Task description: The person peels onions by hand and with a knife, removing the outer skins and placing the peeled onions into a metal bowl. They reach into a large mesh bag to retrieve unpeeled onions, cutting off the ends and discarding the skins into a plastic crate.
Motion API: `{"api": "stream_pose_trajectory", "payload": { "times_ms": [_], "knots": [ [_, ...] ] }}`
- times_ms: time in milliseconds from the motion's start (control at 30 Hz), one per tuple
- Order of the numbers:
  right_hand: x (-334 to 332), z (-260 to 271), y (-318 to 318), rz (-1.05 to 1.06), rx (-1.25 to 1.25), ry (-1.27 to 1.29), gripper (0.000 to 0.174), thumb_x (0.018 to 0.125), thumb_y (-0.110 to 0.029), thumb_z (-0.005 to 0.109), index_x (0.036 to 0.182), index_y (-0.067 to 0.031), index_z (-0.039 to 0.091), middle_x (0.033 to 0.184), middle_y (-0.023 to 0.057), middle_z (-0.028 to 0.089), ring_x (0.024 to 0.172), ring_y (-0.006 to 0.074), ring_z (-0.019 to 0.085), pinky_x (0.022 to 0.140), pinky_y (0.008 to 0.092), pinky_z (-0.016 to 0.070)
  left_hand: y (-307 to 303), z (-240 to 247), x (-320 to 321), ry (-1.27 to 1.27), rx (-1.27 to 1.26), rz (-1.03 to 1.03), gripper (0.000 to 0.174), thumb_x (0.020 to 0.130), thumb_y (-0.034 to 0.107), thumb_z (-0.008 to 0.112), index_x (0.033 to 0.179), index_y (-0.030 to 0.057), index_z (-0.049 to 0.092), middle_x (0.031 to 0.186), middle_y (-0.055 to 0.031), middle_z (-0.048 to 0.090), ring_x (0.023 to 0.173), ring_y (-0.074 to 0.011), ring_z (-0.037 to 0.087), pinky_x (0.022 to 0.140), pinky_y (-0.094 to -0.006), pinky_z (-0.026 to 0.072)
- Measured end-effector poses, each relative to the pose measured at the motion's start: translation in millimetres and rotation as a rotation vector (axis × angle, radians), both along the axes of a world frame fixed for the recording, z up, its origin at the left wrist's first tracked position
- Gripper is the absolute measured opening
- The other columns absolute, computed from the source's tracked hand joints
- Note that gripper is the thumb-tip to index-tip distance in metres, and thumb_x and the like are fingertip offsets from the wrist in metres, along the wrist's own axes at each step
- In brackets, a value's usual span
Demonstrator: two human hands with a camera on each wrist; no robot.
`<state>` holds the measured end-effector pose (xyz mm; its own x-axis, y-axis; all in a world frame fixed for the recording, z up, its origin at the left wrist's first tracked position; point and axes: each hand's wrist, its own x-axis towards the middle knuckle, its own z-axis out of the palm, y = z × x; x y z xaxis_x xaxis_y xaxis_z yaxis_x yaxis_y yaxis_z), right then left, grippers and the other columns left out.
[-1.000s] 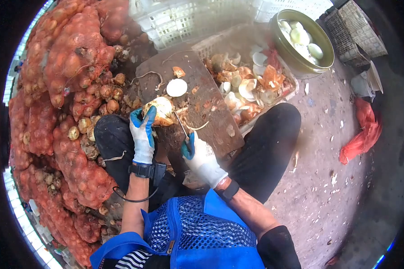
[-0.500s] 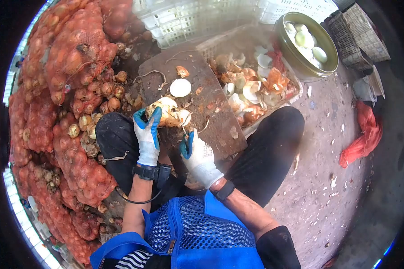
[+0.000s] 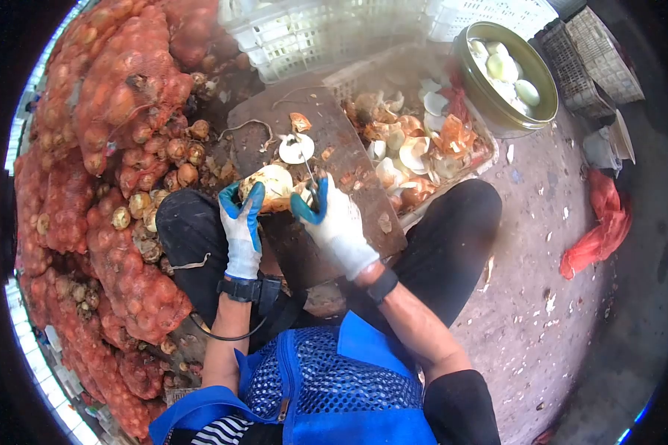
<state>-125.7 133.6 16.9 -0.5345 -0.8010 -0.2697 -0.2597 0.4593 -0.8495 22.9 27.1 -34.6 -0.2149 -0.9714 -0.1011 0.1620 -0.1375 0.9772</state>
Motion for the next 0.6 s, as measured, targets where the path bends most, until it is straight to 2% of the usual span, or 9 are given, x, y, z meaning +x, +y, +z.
{"api": "stream_pose_trajectory", "payload": {
  "times_ms": [67,100,200,267,333,467,533,600],
  "knots": [
    [-9,-1,-19,0.082,0.048,0.091,0.044,0.086,-0.040,0.071,0.109,-0.0057,0.057,0.089,0.0184,0.070,0.084,0.0396,0.068,0.072,0.0471,0.0531,1,3,0,-0.011,-0.003,-0.005,0.037,0.088,0.008,0.076,0.117,0.0016,0.055,0.111,-0.0066,0.062,0.099,-0.0142,0.061,0.090,-0.0304,0.0515],
    [-12,-5,-26,0.118,0.051,0.149,0.052,0.084,-0.043,0.072,0.117,-0.0066,0.056,0.093,0.0188,0.070,0.089,0.0394,0.068,0.076,0.0473,0.0539,0,2,2,-0.045,-0.012,-0.015,0.036,0.088,0.008,0.076,0.118,0.0017,0.055,0.111,-0.0064,0.062,0.099,-0.0142,0.061,0.090,-0.0303,0.0512],
    [-24,-24,-45,0.220,-0.007,0.240,0.058,0.083,-0.045,0.073,0.122,-0.0063,0.055,0.097,0.0199,0.070,0.092,0.0389,0.068,0.078,0.0474,0.0537,-2,3,7,-0.131,-0.037,-0.055,0.036,0.089,0.010,0.075,0.118,0.0018,0.056,0.111,-0.0059,0.062,0.100,-0.0140,0.060,0.091,-0.0297,0.0504],
    [-29,-32,-52,0.277,0.039,0.237,0.054,0.082,-0.041,0.073,0.121,-0.0072,0.056,0.099,0.0201,0.070,0.095,0.0399,0.067,0.080,0.0485,0.0529,-3,6,11,-0.165,-0.056,-0.095,0.035,0.090,0.012,0.075,0.118,0.0021,0.057,0.112,-0.0056,0.062,0.102,-0.0136,0.060,0.092,-0.0290,0.0500],
    [-28,-35,-60,0.318,0.071,0.206,0.051,0.082,-0.038,0.074,0.119,-0.0076,0.057,0.099,0.0203,0.069,0.096,0.0404,0.066,0.081,0.0490,0.0525,-3,11,14,-0.093,0.021,-0.123,0.035,0.090,0.012,0.074,0.119,0.0022,0.057,0.111,-0.0052,0.062,0.104,-0.0137,0.060,0.092,-0.0285,0.0497],
    [-8,-40,-48,0.205,-0.035,0.138,0.046,0.081,-0.033,0.073,0.115,-0.0072,0.057,0.097,0.0206,0.069,0.094,0.0410,0.066,0.079,0.0493,0.0527,-3,18,17,-0.018,0.066,-0.174,0.042,0.087,0.009,0.075,0.124,0.0025,0.056,0.114,-0.0054,0.062,0.107,-0.0143,0.060,0.094,-0.0289,0.0497],
    [0,-33,-42,0.189,-0.057,0.162,0.044,0.080,-0.032,0.073,0.113,-0.0066,0.057,0.097,0.0211,0.069,0.092,0.0419,0.066,0.078,0.0491,0.0530,0,10,15,-0.190,-0.010,-0.163,0.056,0.081,0.002,0.078,0.130,0.0037,0.052,0.123,-0.0074,0.060,0.110,-0.0161,0.060,0.095,-0.0300,0.0528],
    [3,-24,-38,0.156,-0.066,0.148,0.042,0.080,-0.031,0.072,0.111,-0.0058,0.057,0.096,0.0217,0.068,0.090,0.0424,0.066,0.077,0.0487,0.0528,1,9,13,-0.017,0.030,-0.167,0.056,0.082,0.004,0.077,0.133,0.0040,0.051,0.125,-0.0082,0.059,0.112,-0.0173,0.060,0.094,-0.0295,0.0538]
  ]
}}
